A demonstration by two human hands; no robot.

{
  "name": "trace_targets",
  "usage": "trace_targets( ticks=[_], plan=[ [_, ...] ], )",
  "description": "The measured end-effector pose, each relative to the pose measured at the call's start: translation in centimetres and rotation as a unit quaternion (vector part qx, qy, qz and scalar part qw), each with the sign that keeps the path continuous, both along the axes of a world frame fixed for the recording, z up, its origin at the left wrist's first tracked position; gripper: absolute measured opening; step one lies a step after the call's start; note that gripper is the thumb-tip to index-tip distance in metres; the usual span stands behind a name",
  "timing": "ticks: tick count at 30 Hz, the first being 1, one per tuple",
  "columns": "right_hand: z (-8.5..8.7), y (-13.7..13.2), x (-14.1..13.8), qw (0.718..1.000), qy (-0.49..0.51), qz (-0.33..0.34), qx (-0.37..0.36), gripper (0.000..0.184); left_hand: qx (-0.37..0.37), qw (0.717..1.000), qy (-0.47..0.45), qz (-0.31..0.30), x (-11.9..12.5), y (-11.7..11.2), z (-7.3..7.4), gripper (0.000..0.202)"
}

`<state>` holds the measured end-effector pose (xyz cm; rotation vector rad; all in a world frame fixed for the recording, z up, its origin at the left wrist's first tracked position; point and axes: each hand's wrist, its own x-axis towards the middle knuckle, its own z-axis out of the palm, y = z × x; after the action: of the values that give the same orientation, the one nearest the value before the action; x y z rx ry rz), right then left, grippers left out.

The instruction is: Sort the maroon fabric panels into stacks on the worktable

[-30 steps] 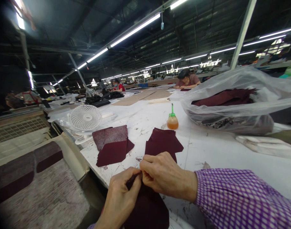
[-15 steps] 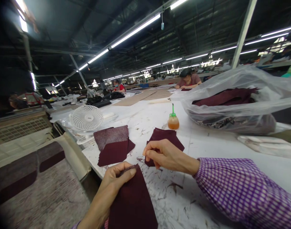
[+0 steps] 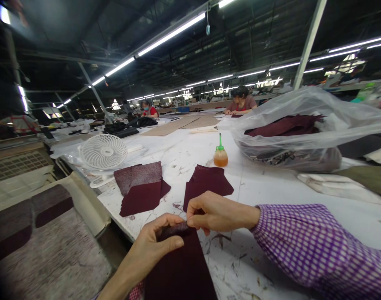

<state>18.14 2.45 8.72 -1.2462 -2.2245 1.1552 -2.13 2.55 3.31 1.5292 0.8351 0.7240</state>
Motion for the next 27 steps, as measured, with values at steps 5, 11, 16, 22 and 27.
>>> trace_targets(
  ticks=[5, 11, 16, 22, 27],
  plan=[
    [-1.4, 0.2, 1.7, 0.997, -0.022, -0.021, -0.065, 0.008, 0.144, 0.983, 0.104, 0.048, 1.8, 0.1, -0.8, 0.014],
    [-3.1, 1.2, 4.1, 0.992, -0.015, -0.037, -0.119, 0.018, 0.304, 0.926, 0.214, 0.06, 3.3, 0.4, -1.9, 0.017],
    [-2.9, 1.1, 4.2, 0.998, -0.048, -0.022, 0.032, 0.019, 0.289, 0.926, 0.231, 0.067, 3.2, 0.5, -1.9, 0.014],
    [-2.5, 0.1, 2.5, 0.971, -0.145, 0.01, 0.189, 0.016, 0.294, 0.923, 0.239, 0.064, 3.3, 0.6, -1.9, 0.014],
    [-3.0, -0.1, 2.2, 0.964, -0.171, 0.002, 0.201, 0.013, 0.298, 0.923, 0.233, 0.072, 3.3, 0.5, -1.9, 0.016]
  ],
)
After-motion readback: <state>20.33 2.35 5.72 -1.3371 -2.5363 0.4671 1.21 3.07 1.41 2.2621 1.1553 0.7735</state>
